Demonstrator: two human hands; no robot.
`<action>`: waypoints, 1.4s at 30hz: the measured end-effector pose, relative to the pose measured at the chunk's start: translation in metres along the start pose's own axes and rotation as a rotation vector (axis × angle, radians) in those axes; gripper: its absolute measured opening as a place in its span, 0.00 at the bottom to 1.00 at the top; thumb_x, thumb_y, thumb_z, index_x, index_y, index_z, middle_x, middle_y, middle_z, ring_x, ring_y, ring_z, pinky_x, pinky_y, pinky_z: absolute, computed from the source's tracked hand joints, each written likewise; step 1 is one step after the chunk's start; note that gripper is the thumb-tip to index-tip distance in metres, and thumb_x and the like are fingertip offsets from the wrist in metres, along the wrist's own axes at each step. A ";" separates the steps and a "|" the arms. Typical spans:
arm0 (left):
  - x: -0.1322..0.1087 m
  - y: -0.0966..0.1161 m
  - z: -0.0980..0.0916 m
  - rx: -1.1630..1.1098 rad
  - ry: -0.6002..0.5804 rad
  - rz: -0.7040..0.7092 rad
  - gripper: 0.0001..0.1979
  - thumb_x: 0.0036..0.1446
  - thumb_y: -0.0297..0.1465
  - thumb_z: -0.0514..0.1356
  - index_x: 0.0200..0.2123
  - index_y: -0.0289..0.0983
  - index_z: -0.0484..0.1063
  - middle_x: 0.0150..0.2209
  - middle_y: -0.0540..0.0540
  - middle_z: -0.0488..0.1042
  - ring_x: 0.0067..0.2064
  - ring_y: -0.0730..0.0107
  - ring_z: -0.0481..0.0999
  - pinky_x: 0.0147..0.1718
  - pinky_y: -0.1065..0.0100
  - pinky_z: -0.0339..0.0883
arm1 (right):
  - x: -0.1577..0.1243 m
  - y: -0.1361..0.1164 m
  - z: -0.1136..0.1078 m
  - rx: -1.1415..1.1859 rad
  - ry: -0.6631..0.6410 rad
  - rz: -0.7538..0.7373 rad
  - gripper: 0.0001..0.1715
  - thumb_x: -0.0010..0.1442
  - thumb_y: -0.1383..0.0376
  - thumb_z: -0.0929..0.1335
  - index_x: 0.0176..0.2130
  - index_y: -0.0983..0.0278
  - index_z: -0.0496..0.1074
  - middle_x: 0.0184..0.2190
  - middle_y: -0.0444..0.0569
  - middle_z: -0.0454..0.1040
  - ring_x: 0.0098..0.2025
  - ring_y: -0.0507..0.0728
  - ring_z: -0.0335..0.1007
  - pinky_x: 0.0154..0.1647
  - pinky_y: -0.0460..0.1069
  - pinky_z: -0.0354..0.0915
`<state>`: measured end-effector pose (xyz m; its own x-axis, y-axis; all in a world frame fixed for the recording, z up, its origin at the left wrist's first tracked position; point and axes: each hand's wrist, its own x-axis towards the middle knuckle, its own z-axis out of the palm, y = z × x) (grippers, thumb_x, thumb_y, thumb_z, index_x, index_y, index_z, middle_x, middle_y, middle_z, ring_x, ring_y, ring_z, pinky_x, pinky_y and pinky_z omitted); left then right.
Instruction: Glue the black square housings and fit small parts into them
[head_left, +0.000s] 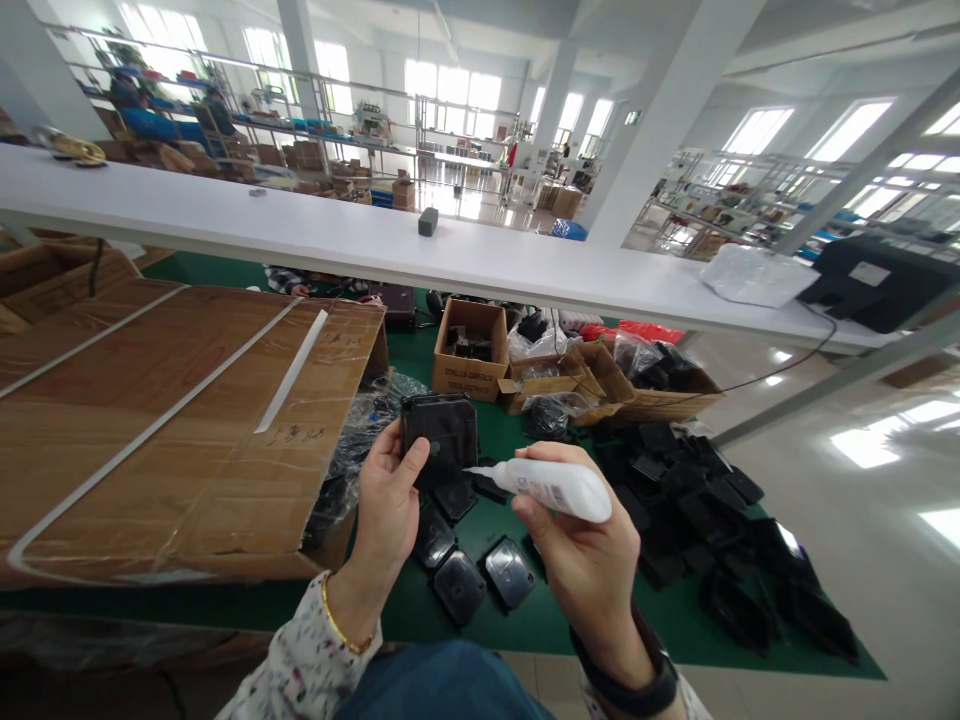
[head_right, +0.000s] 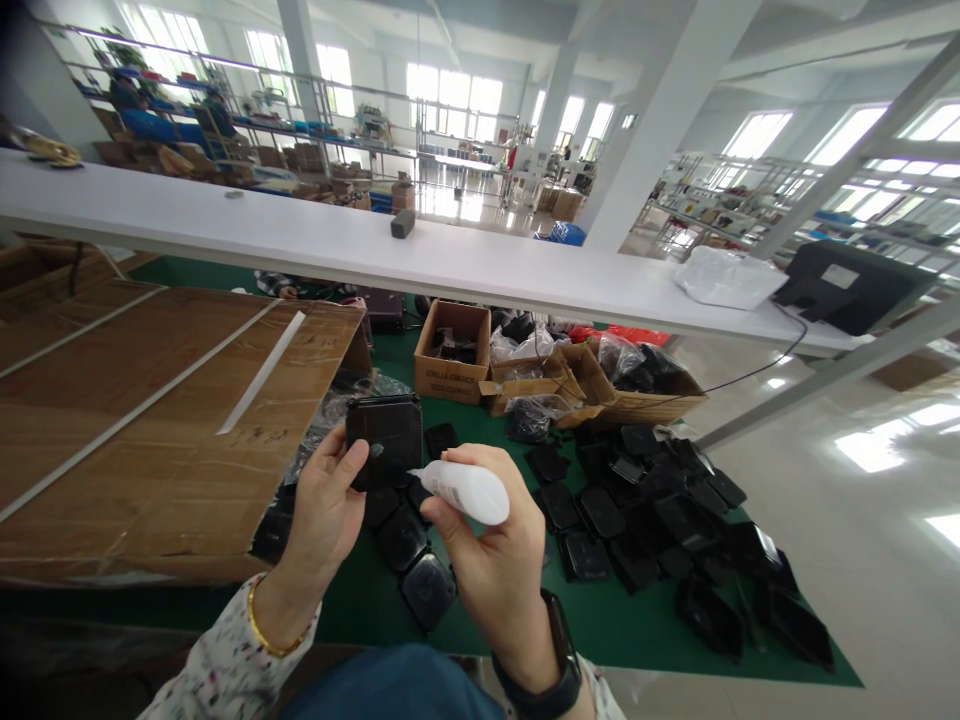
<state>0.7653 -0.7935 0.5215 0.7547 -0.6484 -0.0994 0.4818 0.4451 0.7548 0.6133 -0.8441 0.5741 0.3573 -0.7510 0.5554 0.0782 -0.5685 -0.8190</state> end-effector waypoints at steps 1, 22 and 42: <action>0.000 0.000 0.000 0.000 0.003 0.002 0.22 0.45 0.33 0.70 0.45 0.38 0.70 0.46 0.46 0.75 0.50 0.65 0.72 0.53 0.64 0.61 | 0.001 -0.002 0.000 -0.016 -0.023 -0.030 0.15 0.54 0.66 0.72 0.44 0.60 0.73 0.40 0.51 0.73 0.42 0.60 0.70 0.42 0.54 0.67; 0.002 -0.003 0.004 0.025 -0.022 0.049 0.21 0.46 0.32 0.69 0.44 0.37 0.70 0.45 0.46 0.75 0.47 0.67 0.73 0.51 0.66 0.63 | 0.004 -0.011 -0.004 -0.232 -0.139 -0.321 0.17 0.57 0.70 0.71 0.47 0.65 0.69 0.39 0.51 0.71 0.43 0.57 0.67 0.41 0.51 0.67; 0.006 -0.006 0.005 -0.118 0.006 -0.059 0.21 0.49 0.33 0.68 0.47 0.38 0.69 0.43 0.46 0.76 0.47 0.63 0.75 0.49 0.62 0.66 | -0.029 -0.003 0.006 -0.406 -0.223 -0.616 0.22 0.55 0.81 0.66 0.50 0.75 0.67 0.46 0.60 0.70 0.50 0.61 0.65 0.46 0.57 0.71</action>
<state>0.7647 -0.8033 0.5192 0.7258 -0.6723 -0.1458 0.5746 0.4761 0.6657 0.6081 -0.8185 0.5596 0.5422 -0.1976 0.8167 -0.0086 -0.9732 -0.2298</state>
